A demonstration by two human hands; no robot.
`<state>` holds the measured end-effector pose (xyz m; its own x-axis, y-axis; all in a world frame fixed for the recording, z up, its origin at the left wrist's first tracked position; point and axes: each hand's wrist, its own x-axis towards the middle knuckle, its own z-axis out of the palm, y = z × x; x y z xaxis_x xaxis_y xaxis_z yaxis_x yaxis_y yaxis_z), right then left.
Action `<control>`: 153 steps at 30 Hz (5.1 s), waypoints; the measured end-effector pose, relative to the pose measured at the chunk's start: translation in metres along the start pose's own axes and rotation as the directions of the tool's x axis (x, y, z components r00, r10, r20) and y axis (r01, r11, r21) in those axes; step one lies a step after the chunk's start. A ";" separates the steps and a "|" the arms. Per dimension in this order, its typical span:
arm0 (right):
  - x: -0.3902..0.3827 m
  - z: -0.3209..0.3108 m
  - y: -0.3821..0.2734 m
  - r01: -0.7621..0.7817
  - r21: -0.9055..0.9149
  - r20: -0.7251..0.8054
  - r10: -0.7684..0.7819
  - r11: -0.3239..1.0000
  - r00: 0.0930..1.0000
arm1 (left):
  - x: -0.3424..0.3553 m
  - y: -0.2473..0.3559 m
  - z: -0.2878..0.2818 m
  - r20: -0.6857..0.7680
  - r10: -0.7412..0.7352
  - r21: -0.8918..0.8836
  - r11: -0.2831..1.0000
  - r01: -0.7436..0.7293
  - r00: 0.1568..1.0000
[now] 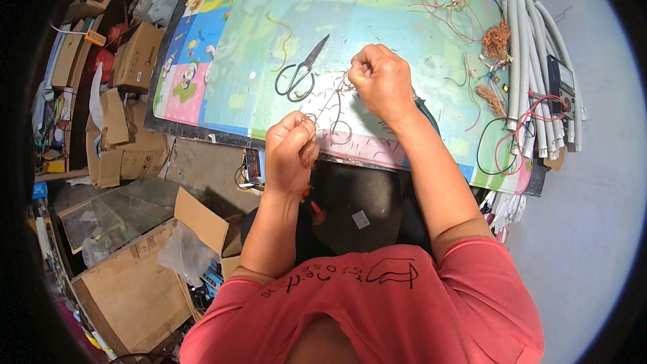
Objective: The person strips insulation from multiple colored wires, twists the exposed strands, and cuts them to length using pliers and scissors. The person handles several wire segments one at a time on a cluttered work surface.
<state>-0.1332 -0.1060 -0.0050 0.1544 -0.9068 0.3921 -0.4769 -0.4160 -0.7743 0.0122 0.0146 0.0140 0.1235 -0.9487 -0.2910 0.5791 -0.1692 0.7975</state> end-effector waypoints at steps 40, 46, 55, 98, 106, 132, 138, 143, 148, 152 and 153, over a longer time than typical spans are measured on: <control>-0.010 0.003 -0.009 -0.798 0.393 0.753 0.338 0.457 0.565 | 0.020 -0.023 -0.012 0.172 0.071 0.564 0.811 -0.157 0.983; -0.015 0.006 -0.010 -0.717 0.364 0.697 0.337 0.595 0.633 | 0.017 -0.021 -0.003 0.293 0.324 0.811 0.413 -0.414 0.899; -0.014 0.007 -0.011 -0.758 0.356 0.751 0.316 0.546 0.580 | 0.015 -0.021 -0.006 0.387 0.297 0.836 0.286 -0.468 0.873; -0.028 0.038 0.008 -0.453 0.305 0.200 0.409 0.838 0.891 | 0.028 -0.022 0.018 -0.262 0.022 -0.289 0.952 -0.101 0.965; -0.016 0.035 0.023 -0.487 0.328 0.123 0.475 0.809 0.871 | 0.023 -0.021 0.023 -0.246 0.024 -0.271 0.958 -0.093 0.969; 0.001 -0.014 0.019 -0.259 -0.318 0.532 0.398 0.912 0.748 | 0.025 0.011 -0.043 -0.042 -0.008 -0.615 0.788 -0.019 0.999; -0.003 -0.016 0.007 -0.038 -0.441 0.323 0.199 0.897 0.925 | 0.029 0.012 -0.040 -0.141 0.044 -0.562 0.819 -0.117 0.989; -0.017 -0.003 -0.034 -0.167 0.001 0.447 0.149 0.986 0.882 | 0.033 0.001 -0.045 -0.108 0.031 -0.596 0.798 -0.089 0.994; -0.036 0.017 -0.057 -0.097 0.080 0.514 0.043 0.992 0.857 | 0.033 -0.017 -0.040 -0.058 0.022 -0.559 0.827 -0.050 0.998; -0.036 0.018 -0.040 -0.147 -0.029 0.601 0.135 0.989 0.788 | 0.023 -0.042 -0.025 -0.049 -0.050 -0.273 0.961 0.034 0.998; -0.034 0.015 -0.039 -0.245 -0.049 0.636 0.220 0.968 0.740 | 0.020 -0.048 -0.022 -0.004 -0.009 -0.303 0.953 0.007 1.000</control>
<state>-0.1069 -0.0597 0.0050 0.5595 -0.8054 -0.1956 -0.5424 -0.1774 -0.8212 0.0042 0.0096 -0.0414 0.1216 -0.9461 -0.3002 0.7969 -0.0873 0.5977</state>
